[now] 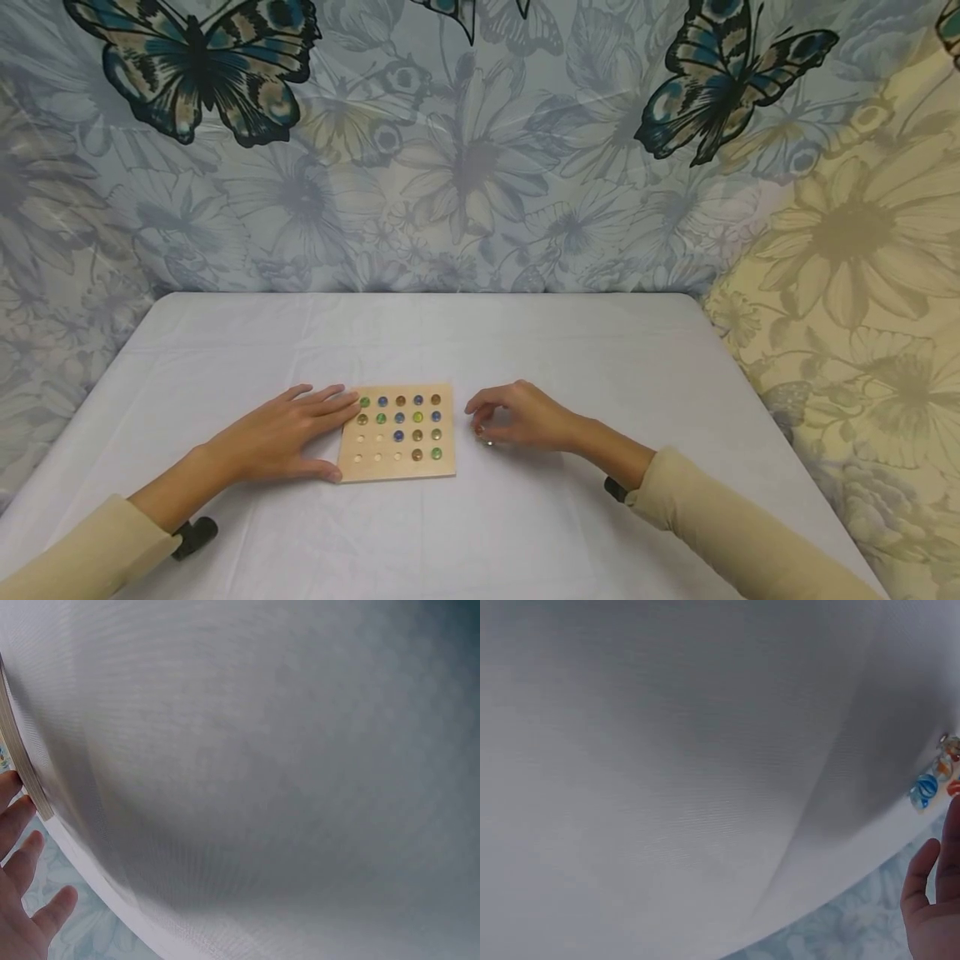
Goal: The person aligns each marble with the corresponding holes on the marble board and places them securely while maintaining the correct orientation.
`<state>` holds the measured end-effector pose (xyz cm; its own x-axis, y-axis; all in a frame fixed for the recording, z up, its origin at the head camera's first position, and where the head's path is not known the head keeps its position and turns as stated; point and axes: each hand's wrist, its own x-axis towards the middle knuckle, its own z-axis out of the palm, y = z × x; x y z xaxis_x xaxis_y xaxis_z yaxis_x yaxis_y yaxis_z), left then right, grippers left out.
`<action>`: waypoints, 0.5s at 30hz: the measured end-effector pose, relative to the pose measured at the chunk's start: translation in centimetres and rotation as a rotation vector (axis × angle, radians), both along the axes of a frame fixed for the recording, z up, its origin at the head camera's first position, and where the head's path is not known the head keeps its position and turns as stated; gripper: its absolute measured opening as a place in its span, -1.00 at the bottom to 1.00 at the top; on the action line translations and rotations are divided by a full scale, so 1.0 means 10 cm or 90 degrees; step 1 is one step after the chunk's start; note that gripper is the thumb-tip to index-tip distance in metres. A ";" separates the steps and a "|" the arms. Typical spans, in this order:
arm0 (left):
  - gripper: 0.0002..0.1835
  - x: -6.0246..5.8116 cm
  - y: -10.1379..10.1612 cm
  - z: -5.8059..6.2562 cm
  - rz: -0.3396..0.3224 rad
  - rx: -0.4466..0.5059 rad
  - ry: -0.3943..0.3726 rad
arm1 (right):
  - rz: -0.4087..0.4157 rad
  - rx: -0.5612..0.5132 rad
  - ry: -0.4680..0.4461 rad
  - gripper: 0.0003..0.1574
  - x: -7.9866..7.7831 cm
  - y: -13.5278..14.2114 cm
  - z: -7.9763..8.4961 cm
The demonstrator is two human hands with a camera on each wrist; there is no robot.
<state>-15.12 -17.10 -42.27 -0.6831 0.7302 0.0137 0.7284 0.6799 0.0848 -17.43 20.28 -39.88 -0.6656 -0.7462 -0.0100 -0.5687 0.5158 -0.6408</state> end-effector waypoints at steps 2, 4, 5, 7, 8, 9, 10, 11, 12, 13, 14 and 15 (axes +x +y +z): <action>-0.02 0.00 0.00 0.00 0.002 -0.003 -0.004 | 0.004 -0.002 -0.003 -0.60 0.00 -0.03 0.00; -0.01 0.00 0.01 0.00 0.002 -0.005 -0.007 | 0.011 -0.005 -0.006 -0.59 0.00 -0.07 0.00; -0.01 0.00 0.01 0.00 0.002 -0.006 -0.008 | 0.015 -0.008 -0.009 -0.59 0.00 -0.09 0.01; -0.01 0.00 0.01 -0.01 0.001 -0.007 -0.007 | 0.020 -0.013 -0.011 -0.59 0.00 -0.14 0.00; -0.01 0.00 0.01 -0.01 0.002 -0.008 -0.007 | 0.022 -0.016 -0.015 -0.59 0.01 -0.16 0.00; -0.01 0.00 0.01 -0.01 0.002 -0.009 -0.007 | 0.025 -0.019 -0.015 -0.60 0.01 -0.19 0.00; -0.01 0.00 0.01 0.00 0.002 -0.010 -0.007 | 0.030 -0.023 -0.014 -0.61 0.01 -0.21 0.00; -0.01 0.00 0.01 0.00 0.003 -0.010 -0.007 | 0.034 -0.026 -0.013 -0.61 0.01 -0.24 0.00; -0.01 0.00 0.01 0.00 0.003 -0.011 -0.007 | 0.039 -0.030 -0.012 -0.62 0.01 -0.27 -0.01; -0.01 0.00 0.01 0.00 0.004 -0.012 -0.007 | 0.045 -0.034 -0.011 -0.62 0.01 -0.30 0.00; -0.01 0.00 0.01 0.00 0.004 -0.011 -0.006 | 0.050 -0.036 -0.010 -0.63 0.01 -0.33 0.00; -0.01 0.00 0.01 0.01 0.004 -0.011 -0.005 | 0.055 -0.037 -0.005 -0.63 0.02 -0.37 0.01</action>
